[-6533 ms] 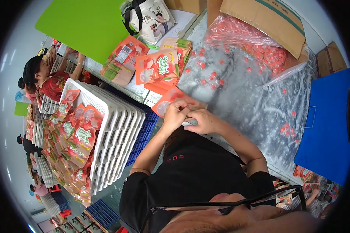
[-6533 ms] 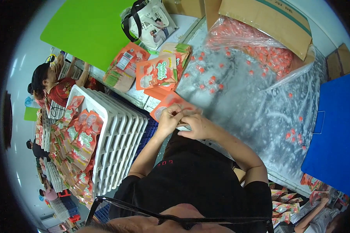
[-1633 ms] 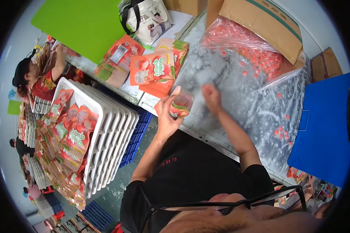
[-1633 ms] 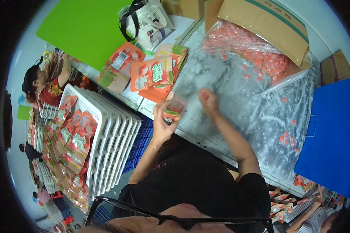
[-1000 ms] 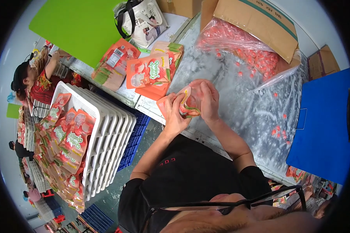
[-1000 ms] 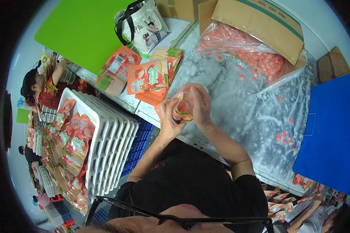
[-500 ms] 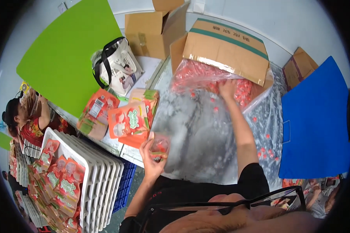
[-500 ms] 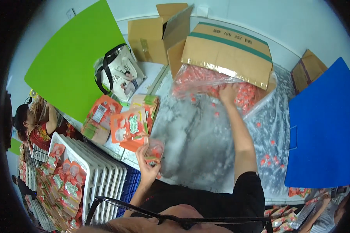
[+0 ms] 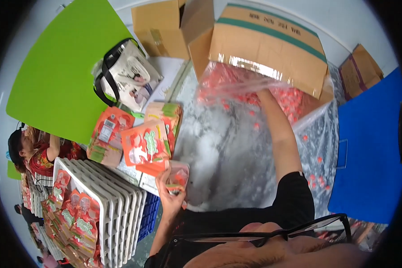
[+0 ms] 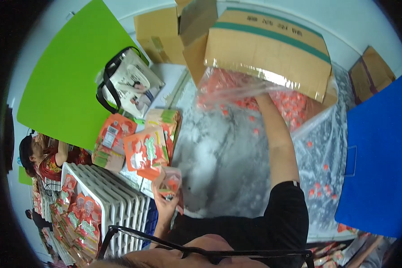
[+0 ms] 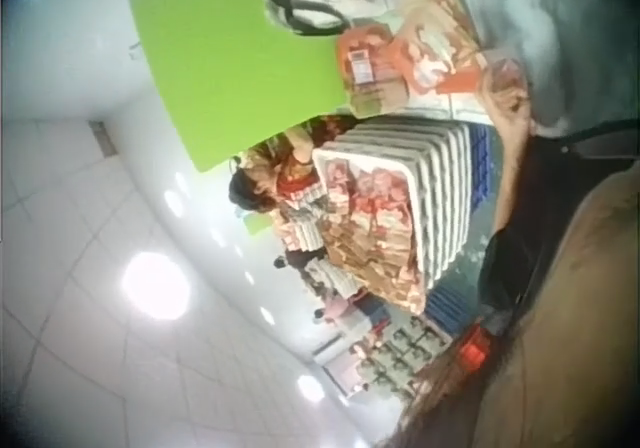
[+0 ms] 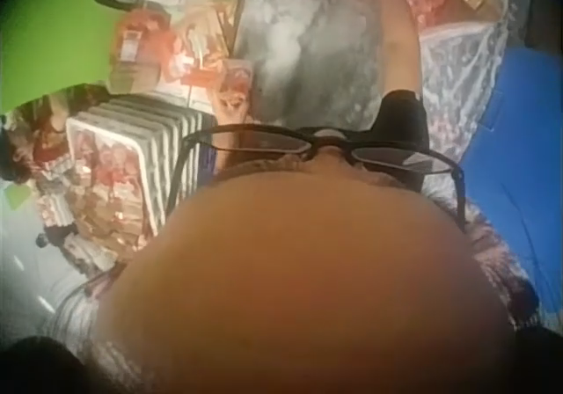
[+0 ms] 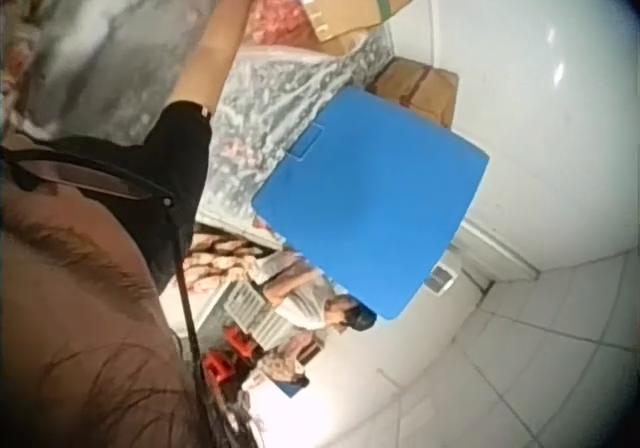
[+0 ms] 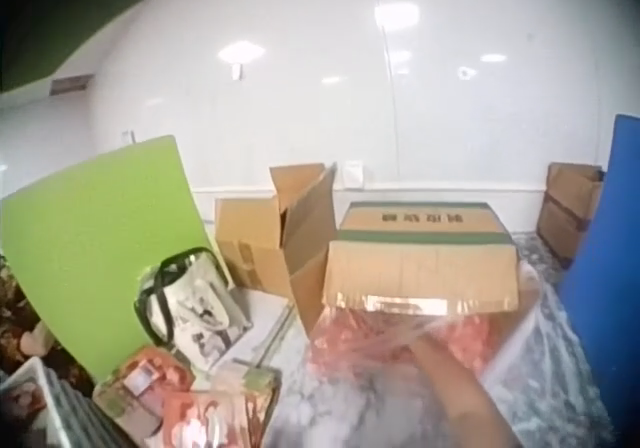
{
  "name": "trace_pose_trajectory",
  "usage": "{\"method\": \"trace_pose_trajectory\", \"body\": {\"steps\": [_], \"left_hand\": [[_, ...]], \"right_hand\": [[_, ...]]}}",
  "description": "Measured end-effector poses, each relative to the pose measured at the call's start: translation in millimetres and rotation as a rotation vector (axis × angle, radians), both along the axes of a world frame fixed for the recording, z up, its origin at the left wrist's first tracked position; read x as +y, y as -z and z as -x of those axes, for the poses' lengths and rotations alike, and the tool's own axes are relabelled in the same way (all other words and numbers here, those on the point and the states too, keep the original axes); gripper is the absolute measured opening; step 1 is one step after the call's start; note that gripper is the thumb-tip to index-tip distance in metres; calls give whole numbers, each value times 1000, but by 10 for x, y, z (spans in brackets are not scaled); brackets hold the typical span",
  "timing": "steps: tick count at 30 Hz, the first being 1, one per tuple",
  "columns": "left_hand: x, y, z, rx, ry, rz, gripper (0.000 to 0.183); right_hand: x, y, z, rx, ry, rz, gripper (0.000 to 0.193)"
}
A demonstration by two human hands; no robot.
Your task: Manually filling and sealing plastic bags with small items and organizing them onto trays.
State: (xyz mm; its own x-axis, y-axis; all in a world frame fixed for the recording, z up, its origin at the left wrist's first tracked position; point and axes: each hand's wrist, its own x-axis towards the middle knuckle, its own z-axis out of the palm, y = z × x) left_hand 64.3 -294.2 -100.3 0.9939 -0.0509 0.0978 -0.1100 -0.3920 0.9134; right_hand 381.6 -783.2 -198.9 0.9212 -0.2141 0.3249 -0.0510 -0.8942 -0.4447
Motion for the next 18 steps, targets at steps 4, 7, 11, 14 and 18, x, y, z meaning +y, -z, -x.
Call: {"method": "trace_pose_trajectory", "body": {"steps": [4, 7, 11, 14, 18], "left_hand": [[101, 87, 52, -155, 39, -106, 81], [137, 58, 157, -165, 40, -82, 80], [192, 0, 319, -147, 80, -65, 79], [305, -1, 437, -154, 95, -81, 77], [374, -12, 580, -158, 100, -57, 77]], "right_hand": [[448, -198, 518, 231, -123, 170, 55], [810, -359, 1083, 266, -98, 281, 63], [1026, -556, 1605, 395, -80, 291, 72], [1259, -662, 1992, 280, -79, 131, 73], [1588, -674, 2379, 346, -35, 186, 68]]}}
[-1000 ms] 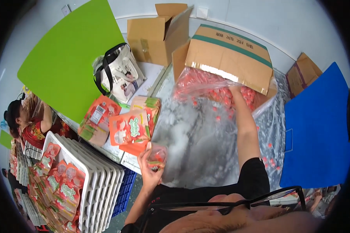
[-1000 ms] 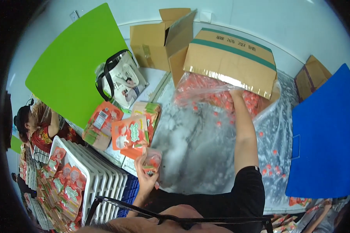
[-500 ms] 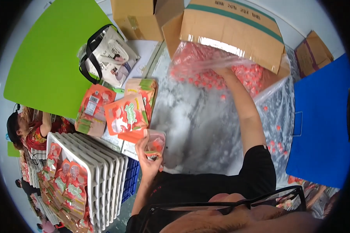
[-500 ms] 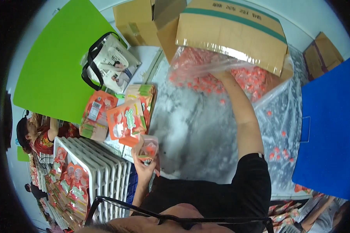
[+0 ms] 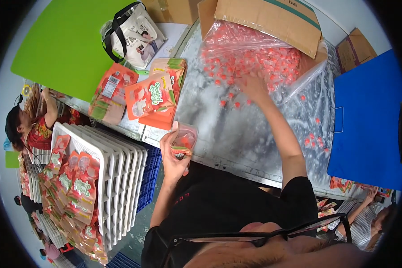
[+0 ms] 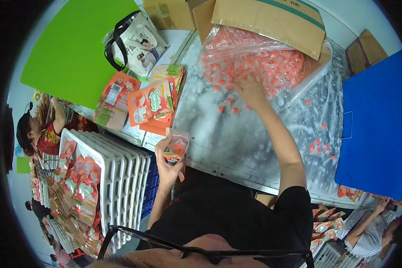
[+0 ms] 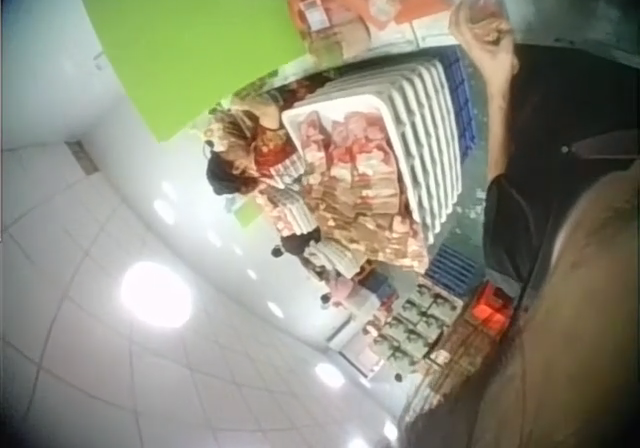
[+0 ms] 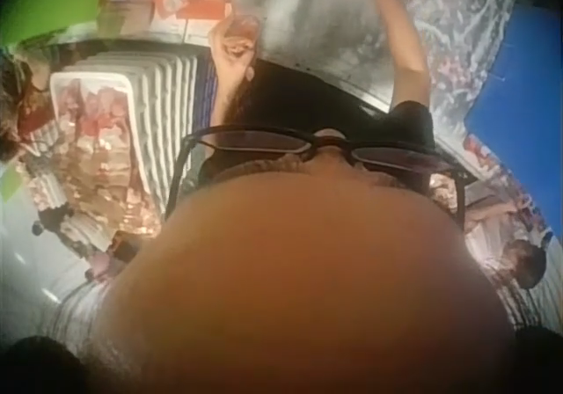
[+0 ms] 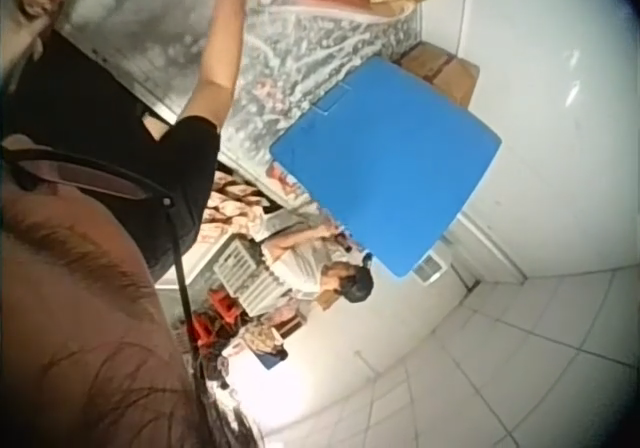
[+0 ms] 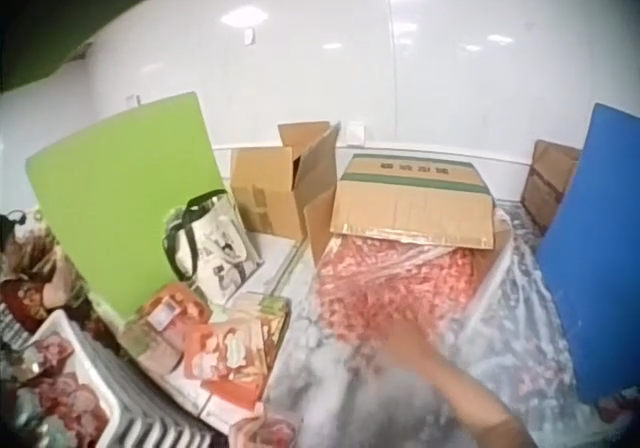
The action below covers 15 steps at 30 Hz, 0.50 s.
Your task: Manually filling and sealing plastic bags with small items and organizing them onto trays.
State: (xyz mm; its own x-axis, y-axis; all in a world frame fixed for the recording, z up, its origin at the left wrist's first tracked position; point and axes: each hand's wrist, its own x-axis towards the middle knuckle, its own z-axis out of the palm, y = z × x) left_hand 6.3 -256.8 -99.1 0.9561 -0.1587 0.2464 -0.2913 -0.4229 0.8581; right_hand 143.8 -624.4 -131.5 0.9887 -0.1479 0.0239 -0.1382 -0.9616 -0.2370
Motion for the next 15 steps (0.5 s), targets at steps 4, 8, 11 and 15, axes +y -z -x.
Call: {"method": "trace_pose_trajectory", "body": {"steps": [4, 8, 11, 15], "left_hand": [[-4, 19, 62, 57, 28, 42, 79], [-1, 24, 118, 42, 64, 19, 78], [61, 83, 155, 42, 44, 21, 77], [83, 77, 137, 18, 58, -5, 77]], "right_hand": [[408, 506, 314, -42, -145, 92, 62], [558, 774, 492, -83, -178, 7, 62], [696, 729, 782, -148, -249, -10, 61], [548, 807, 1021, -102, -242, -176, 56]]}}
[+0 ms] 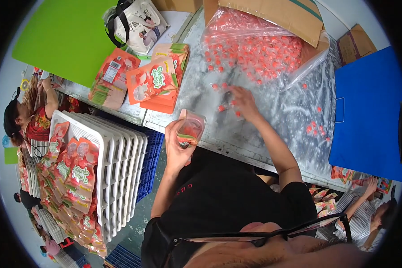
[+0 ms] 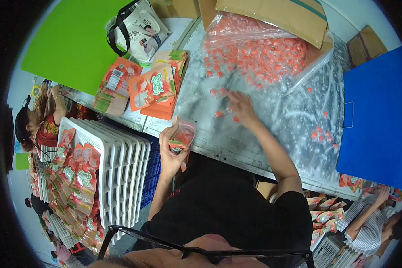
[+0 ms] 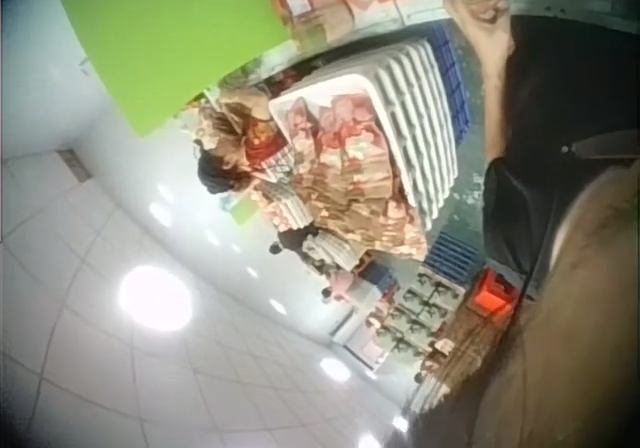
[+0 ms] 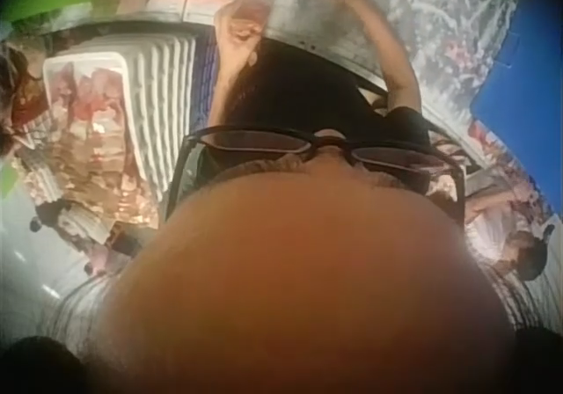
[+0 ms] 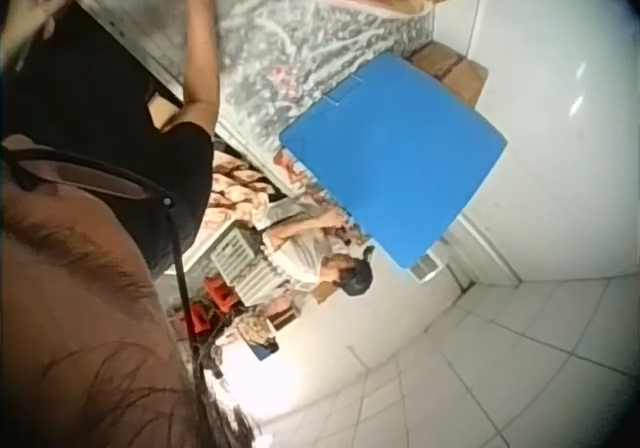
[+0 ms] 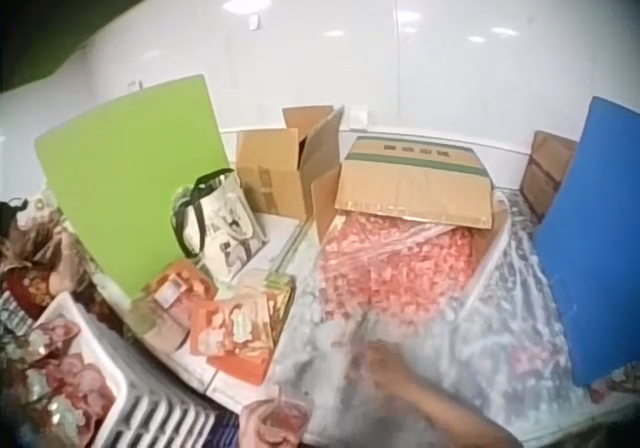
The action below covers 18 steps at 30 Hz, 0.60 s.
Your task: Manually filling and sealing plastic bags with small items and organizing them onto trays.
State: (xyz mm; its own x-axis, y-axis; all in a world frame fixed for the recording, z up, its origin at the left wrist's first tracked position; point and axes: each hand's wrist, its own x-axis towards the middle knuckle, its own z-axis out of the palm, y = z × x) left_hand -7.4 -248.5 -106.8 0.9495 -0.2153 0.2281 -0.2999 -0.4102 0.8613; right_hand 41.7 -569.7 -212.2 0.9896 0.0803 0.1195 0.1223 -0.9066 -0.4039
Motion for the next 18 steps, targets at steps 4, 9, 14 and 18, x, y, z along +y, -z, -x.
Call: {"method": "trace_pose_trajectory", "body": {"steps": [4, 9, 14, 18], "left_hand": [[33, 4, 14, 5, -5, -7, 77], [28, -1, 23, 2, 5, -24, 77], [40, -7, 33, 29, 2, -9, 76], [56, -9, 31, 35, 0, 2, 76]], "right_hand": [[-323, -188, 208, 129, 187, -1045, 51], [-331, 119, 448, -31, 55, -575, 59], [143, -238, 663, -144, 103, -37, 67], [36, -29, 744, -190, 84, -90, 65]]}}
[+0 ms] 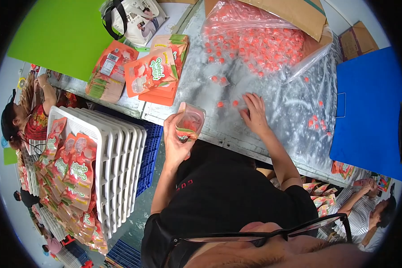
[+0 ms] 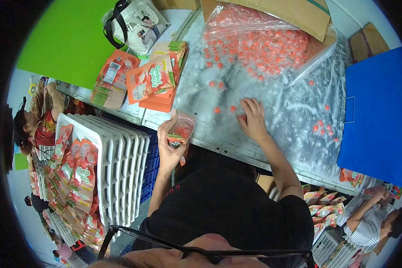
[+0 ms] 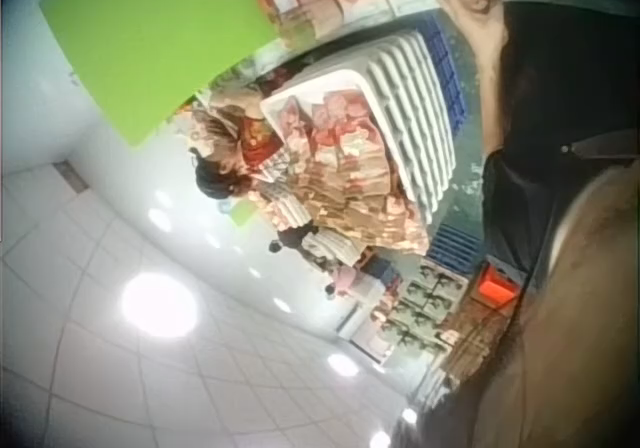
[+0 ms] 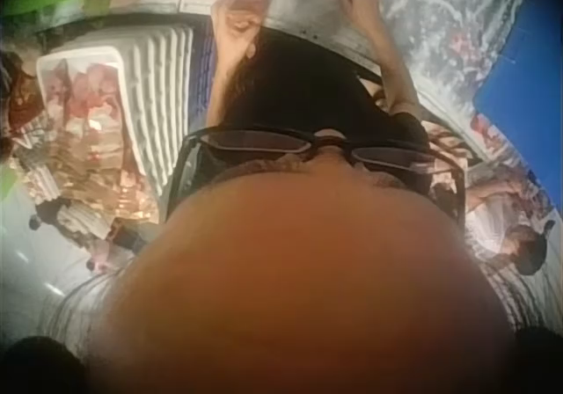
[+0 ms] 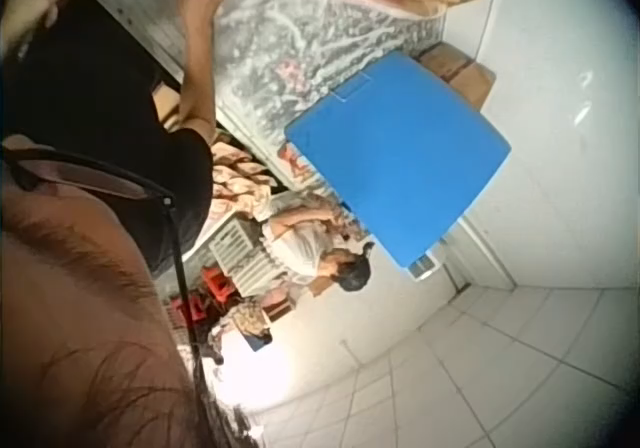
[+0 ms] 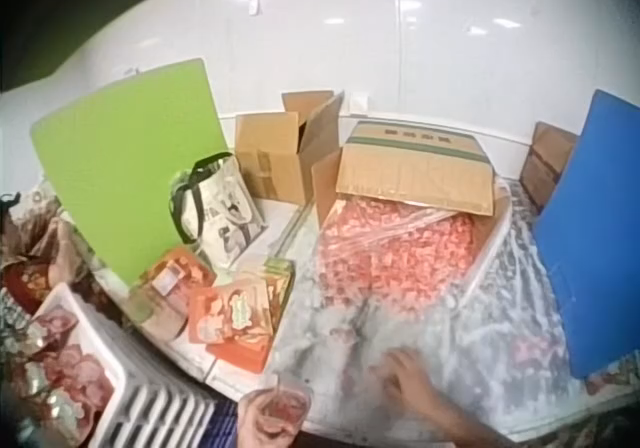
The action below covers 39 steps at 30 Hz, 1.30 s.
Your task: Manually filling and sealing plastic bags with small items and organizing them onto trays.
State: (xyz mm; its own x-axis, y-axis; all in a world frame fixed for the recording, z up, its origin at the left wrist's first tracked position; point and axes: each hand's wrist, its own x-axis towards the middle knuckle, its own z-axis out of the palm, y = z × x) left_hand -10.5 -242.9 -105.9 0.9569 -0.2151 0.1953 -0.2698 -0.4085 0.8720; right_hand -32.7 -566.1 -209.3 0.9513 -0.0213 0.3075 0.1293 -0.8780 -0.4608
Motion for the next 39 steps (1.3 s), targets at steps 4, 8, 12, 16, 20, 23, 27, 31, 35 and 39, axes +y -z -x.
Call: {"method": "trace_pose_trajectory", "body": {"steps": [4, 8, 12, 16, 20, 23, 27, 31, 35, 39], "left_hand": [[5, 1, -1, 0, -6, -6, 76], [-8, -34, -4, -2, 3, -6, 76], [-8, -12, 1, -45, 16, -27, 76], [-24, -11, 24, 0, 22, 13, 77], [35, 29, 20, 6, 15, -11, 76], [77, 109, 38, 8, -13, -1, 76], [42, 71, 14, 14, 19, -3, 76], [27, 38, -8, 4, 21, 2, 76], [13, -8, -23, -13, 30, -8, 76], [18, -22, -37, -19, 34, -13, 76]], "right_hand": [[32, -68, 58, 29, 19, 21, 60], [-67, -171, -259, -46, 9, -58, 52], [-1, -296, -839, -1, -126, -241, 47], [24, -152, -1365, 77, -249, -68, 35], [-78, -64, -1438, 151, -287, -218, 32], [-107, -207, -1231, 393, -363, -241, 33], [-313, -246, -883, 503, -254, -641, 40], [-523, -124, -443, 221, -153, -600, 53], [-282, -171, -66, 99, -151, -233, 63], [-251, -15, 50, 45, -139, -111, 73]]}}
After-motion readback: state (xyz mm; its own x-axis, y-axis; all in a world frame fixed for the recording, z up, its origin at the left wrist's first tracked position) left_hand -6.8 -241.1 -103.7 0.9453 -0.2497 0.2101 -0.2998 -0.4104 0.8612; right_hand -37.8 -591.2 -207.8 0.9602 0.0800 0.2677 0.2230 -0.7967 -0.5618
